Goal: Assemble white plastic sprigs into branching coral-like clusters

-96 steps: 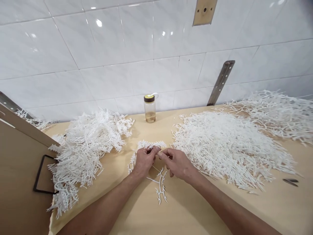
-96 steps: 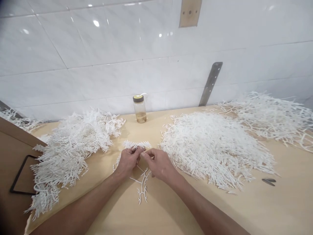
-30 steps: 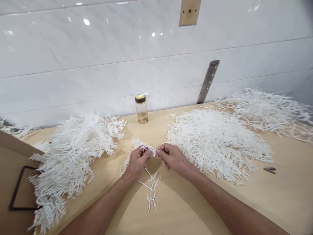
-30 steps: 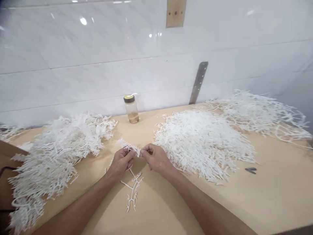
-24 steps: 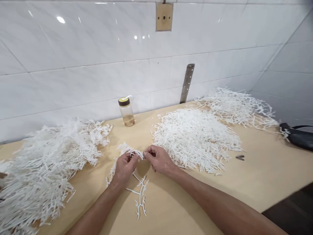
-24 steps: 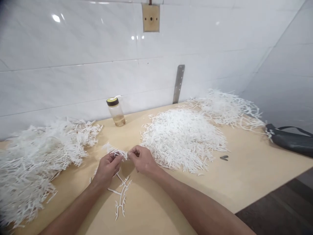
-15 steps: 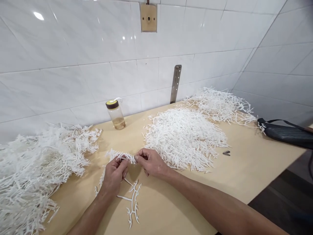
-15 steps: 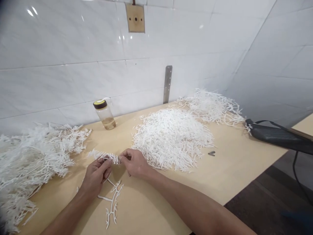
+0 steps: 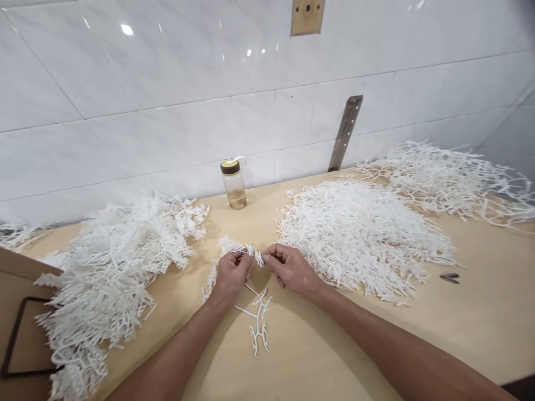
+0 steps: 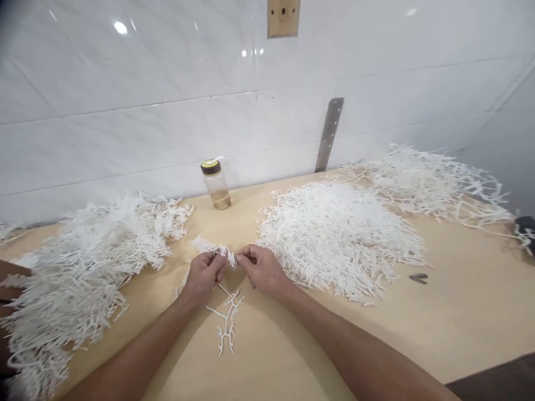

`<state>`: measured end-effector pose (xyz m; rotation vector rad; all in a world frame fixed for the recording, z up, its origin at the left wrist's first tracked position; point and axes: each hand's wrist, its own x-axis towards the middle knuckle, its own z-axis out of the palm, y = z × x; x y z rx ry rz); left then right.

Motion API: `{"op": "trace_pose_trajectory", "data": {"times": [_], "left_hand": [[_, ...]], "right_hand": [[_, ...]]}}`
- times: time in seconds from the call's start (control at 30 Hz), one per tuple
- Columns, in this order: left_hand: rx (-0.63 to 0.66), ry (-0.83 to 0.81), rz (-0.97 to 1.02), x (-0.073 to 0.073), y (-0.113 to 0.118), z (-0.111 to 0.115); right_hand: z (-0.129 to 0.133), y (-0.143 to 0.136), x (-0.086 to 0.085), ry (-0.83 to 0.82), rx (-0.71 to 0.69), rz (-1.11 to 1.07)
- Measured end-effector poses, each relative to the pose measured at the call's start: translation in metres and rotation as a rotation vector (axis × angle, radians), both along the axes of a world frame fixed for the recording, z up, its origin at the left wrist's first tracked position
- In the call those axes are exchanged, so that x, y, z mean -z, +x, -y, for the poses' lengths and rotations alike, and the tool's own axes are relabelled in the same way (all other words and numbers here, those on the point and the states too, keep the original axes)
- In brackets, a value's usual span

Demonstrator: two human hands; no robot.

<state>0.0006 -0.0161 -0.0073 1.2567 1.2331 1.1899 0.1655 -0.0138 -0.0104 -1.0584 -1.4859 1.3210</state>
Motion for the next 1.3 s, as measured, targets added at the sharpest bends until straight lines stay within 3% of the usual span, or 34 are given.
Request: {"op": "trace_pose_trajectory", "data": {"times": [0.37, 0.93, 1.2, 1.3], "left_hand": [[0.042, -0.017, 0.115, 0.0008, -0.0003, 0.0003], [0.052, 0.010, -0.025, 0.0021, 0.0005, 0.0005], [0.035, -0.013, 0.052, -0.0017, 0.0016, 0.0010], [0.061, -0.024, 0.087, -0.0026, 0.0021, -0.0004]], "right_hand": [[0.0019, -0.0020, 0.0050, -0.002, 0.033, 0.036], [-0.0016, -0.0085, 0.0070, 0.041, 0.101, 0.238], [-0.0038, -0.0083, 0.0051, -0.109, 0.202, 0.217], [-0.0007, -0.0035, -0.0005, -0.088, 0.186, 0.169]]}}
